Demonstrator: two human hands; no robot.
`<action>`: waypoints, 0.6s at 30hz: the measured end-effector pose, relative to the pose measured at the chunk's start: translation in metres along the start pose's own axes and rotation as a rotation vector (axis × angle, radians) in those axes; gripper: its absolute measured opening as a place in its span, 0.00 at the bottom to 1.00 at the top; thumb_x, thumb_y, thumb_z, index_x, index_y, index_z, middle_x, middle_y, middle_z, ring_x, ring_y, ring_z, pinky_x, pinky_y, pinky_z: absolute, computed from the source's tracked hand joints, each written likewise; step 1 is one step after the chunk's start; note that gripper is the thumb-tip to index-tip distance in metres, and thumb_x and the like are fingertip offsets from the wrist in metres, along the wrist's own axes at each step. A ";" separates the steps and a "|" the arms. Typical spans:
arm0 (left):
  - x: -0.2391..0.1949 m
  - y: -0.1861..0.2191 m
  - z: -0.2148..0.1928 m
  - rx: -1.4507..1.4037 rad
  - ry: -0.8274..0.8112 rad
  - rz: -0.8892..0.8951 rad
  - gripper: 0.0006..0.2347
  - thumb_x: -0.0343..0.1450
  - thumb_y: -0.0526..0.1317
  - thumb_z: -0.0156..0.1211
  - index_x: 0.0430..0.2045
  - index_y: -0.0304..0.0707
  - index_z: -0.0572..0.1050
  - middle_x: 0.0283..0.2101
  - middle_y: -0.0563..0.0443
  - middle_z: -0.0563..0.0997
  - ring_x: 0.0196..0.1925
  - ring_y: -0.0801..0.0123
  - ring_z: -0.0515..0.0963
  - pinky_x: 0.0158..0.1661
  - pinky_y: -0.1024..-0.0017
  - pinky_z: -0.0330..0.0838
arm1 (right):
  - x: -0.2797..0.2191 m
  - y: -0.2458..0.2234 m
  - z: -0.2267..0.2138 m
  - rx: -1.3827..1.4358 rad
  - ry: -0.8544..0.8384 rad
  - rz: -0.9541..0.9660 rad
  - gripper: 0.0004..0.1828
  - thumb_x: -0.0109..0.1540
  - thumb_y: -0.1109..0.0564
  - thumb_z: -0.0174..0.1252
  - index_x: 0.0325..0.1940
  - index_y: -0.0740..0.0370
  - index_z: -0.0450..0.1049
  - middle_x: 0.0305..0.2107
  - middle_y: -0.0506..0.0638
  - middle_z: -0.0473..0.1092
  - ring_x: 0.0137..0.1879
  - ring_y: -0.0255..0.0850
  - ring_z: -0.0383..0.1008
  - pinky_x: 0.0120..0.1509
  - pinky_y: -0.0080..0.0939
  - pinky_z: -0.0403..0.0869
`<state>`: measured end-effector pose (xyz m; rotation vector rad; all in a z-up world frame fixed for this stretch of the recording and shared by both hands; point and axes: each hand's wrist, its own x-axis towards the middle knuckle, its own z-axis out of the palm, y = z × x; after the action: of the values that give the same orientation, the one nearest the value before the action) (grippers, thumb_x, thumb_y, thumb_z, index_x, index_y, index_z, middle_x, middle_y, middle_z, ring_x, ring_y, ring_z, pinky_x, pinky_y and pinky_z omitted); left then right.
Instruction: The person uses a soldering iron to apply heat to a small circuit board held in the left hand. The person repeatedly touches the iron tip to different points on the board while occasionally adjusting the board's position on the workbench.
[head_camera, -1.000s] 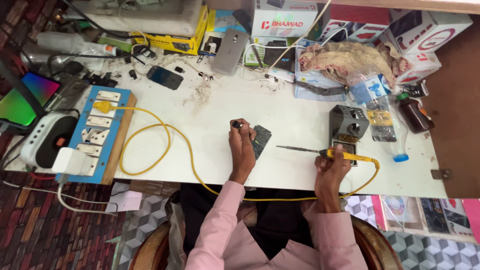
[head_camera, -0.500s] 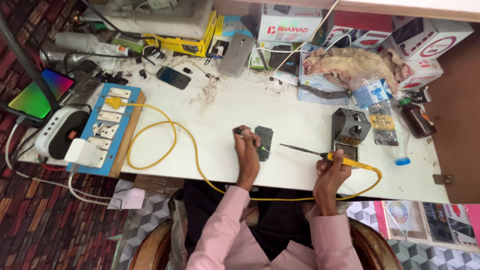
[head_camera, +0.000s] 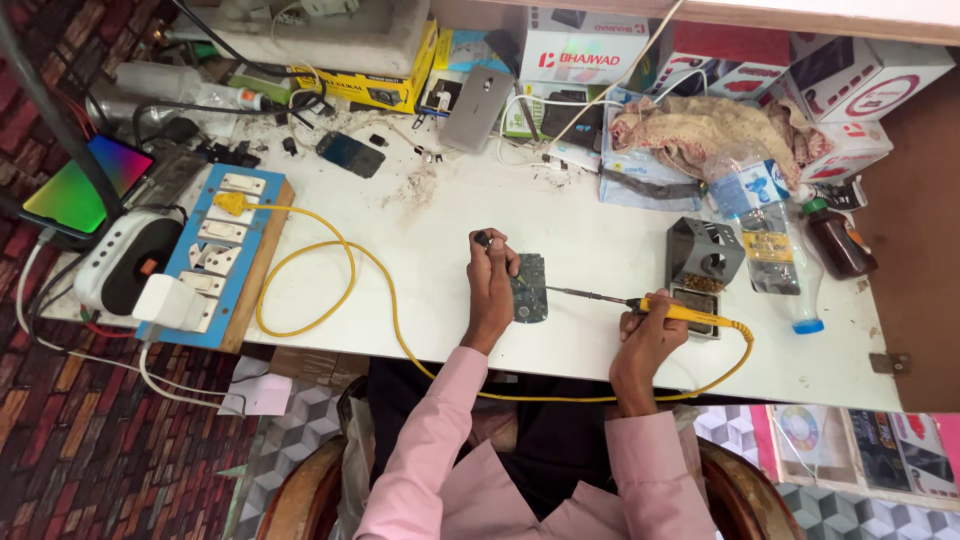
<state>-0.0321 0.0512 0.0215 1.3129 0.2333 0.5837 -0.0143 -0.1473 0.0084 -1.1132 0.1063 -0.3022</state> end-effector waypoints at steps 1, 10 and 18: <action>0.001 0.000 -0.001 -0.002 -0.006 -0.002 0.13 0.82 0.48 0.38 0.39 0.36 0.63 0.25 0.55 0.65 0.29 0.74 0.65 0.36 0.74 0.64 | -0.001 0.002 0.002 -0.024 0.009 -0.006 0.12 0.72 0.58 0.49 0.34 0.63 0.64 0.21 0.45 0.60 0.20 0.29 0.55 0.22 0.32 0.58; 0.004 -0.004 -0.001 0.035 -0.036 -0.015 0.16 0.82 0.51 0.38 0.40 0.35 0.63 0.24 0.54 0.67 0.29 0.74 0.67 0.38 0.73 0.67 | -0.003 0.009 0.001 -0.141 0.043 -0.037 0.11 0.72 0.60 0.49 0.35 0.63 0.64 0.24 0.44 0.62 0.22 0.28 0.54 0.24 0.31 0.58; 0.003 0.001 0.002 0.168 -0.076 -0.016 0.14 0.81 0.49 0.38 0.41 0.35 0.62 0.23 0.53 0.67 0.27 0.73 0.65 0.33 0.72 0.65 | -0.002 0.007 0.002 -0.094 0.026 -0.034 0.12 0.73 0.59 0.49 0.35 0.64 0.64 0.21 0.45 0.59 0.20 0.29 0.53 0.23 0.31 0.56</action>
<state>-0.0288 0.0516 0.0235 1.4911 0.2342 0.5084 -0.0145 -0.1424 0.0027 -1.2054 0.1251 -0.3451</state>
